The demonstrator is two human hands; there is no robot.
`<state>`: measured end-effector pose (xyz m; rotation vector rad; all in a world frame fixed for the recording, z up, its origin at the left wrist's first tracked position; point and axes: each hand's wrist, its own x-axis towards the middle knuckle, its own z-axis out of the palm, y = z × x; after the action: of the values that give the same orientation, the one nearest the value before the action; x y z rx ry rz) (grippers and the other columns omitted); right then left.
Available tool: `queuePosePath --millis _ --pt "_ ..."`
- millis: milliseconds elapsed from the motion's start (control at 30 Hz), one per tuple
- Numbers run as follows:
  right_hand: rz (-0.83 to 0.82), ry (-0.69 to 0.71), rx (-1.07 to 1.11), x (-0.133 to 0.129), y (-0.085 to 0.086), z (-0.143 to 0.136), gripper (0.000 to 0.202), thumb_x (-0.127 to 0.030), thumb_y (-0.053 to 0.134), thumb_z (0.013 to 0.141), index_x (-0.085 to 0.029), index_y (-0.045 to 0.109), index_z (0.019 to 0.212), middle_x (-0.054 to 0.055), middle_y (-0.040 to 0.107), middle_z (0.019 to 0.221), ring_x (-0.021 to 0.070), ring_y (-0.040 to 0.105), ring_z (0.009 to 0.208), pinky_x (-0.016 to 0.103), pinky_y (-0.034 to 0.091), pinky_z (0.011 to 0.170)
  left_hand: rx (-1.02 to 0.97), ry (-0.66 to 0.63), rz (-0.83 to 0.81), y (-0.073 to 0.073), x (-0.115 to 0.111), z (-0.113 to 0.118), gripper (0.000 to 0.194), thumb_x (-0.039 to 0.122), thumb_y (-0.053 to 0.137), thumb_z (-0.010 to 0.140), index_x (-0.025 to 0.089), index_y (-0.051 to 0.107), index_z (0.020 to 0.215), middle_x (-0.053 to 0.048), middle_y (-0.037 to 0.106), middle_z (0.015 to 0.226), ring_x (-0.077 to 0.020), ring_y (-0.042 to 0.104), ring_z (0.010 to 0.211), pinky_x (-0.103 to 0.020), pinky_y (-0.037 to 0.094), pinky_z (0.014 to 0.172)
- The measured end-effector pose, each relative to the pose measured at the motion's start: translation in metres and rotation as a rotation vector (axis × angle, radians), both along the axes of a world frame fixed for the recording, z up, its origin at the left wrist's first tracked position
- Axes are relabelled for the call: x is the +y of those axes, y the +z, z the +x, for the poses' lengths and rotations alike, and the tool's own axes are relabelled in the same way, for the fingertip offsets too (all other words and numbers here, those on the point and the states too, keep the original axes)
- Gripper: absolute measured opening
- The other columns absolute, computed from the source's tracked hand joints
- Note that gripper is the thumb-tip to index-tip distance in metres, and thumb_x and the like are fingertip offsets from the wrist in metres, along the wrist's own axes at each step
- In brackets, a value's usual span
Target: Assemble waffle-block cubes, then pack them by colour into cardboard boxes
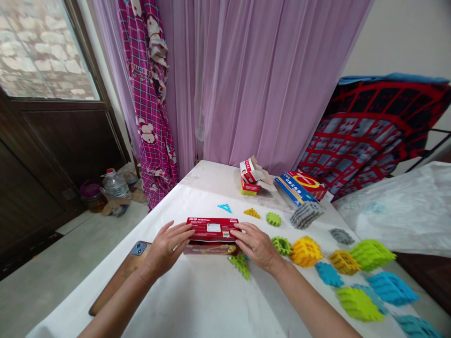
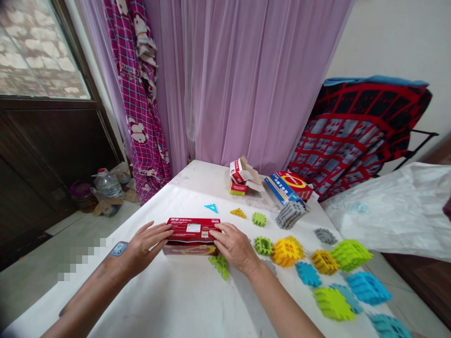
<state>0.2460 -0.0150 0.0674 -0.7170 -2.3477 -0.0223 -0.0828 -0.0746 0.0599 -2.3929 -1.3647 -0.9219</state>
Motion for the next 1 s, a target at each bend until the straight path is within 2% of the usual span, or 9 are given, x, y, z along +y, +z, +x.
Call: queuePosePath --millis 400,533,633,800,1000 --pt "0.101 -0.059 -0.038 -0.01 -0.003 -0.005 0.035 -0.014 0.053 0.092 -0.025 0.068 0.121 0.01 0.07 0.115 0.0231 0.064 0.107 0.04 0.057 0.093 0.05 0.012 0.037 0.003 -0.01 0.007 0.032 0.021 0.048 0.093 0.029 0.067 0.118 -0.002 0.073 0.117 -0.0188 0.067 0.112 -0.046 0.042 0.109" --pt "0.148 -0.081 -0.077 -0.014 -0.002 -0.006 0.034 -0.013 0.052 0.091 -0.023 0.069 0.119 0.011 0.07 0.115 0.0239 0.064 0.106 0.041 0.057 0.091 0.074 0.011 0.018 0.01 -0.009 0.021 0.029 0.019 0.049 0.093 0.025 0.067 0.115 -0.004 0.072 0.122 -0.0177 0.066 0.113 -0.044 0.039 0.112" --pt "0.185 -0.092 -0.112 -0.017 -0.001 -0.008 0.032 -0.014 0.053 0.091 -0.021 0.069 0.118 0.011 0.071 0.113 0.0239 0.065 0.104 0.039 0.058 0.088 0.081 -0.057 0.017 0.011 -0.004 0.039 0.029 0.02 0.051 0.093 0.024 0.066 0.117 -0.004 0.071 0.123 -0.0178 0.065 0.116 -0.042 0.042 0.111" --pt "0.188 -0.082 -0.115 -0.019 -0.001 -0.007 0.031 -0.014 0.052 0.091 -0.021 0.07 0.116 0.013 0.07 0.114 0.0243 0.064 0.105 0.038 0.057 0.087 0.075 -0.096 0.034 0.005 -0.003 0.057 0.033 0.023 0.051 0.094 0.024 0.064 0.124 -0.005 0.071 0.123 -0.0207 0.064 0.118 -0.04 0.051 0.103" --pt "0.138 -0.078 -0.106 -0.024 -0.007 -0.005 0.034 -0.017 0.056 0.09 -0.022 0.068 0.12 0.013 0.068 0.12 0.026 0.062 0.11 0.041 0.055 0.089 0.1 -0.081 0.061 -0.002 -0.009 0.055 0.032 0.02 0.052 0.093 0.025 0.065 0.122 -0.003 0.071 0.123 -0.0202 0.063 0.119 -0.04 0.051 0.104"
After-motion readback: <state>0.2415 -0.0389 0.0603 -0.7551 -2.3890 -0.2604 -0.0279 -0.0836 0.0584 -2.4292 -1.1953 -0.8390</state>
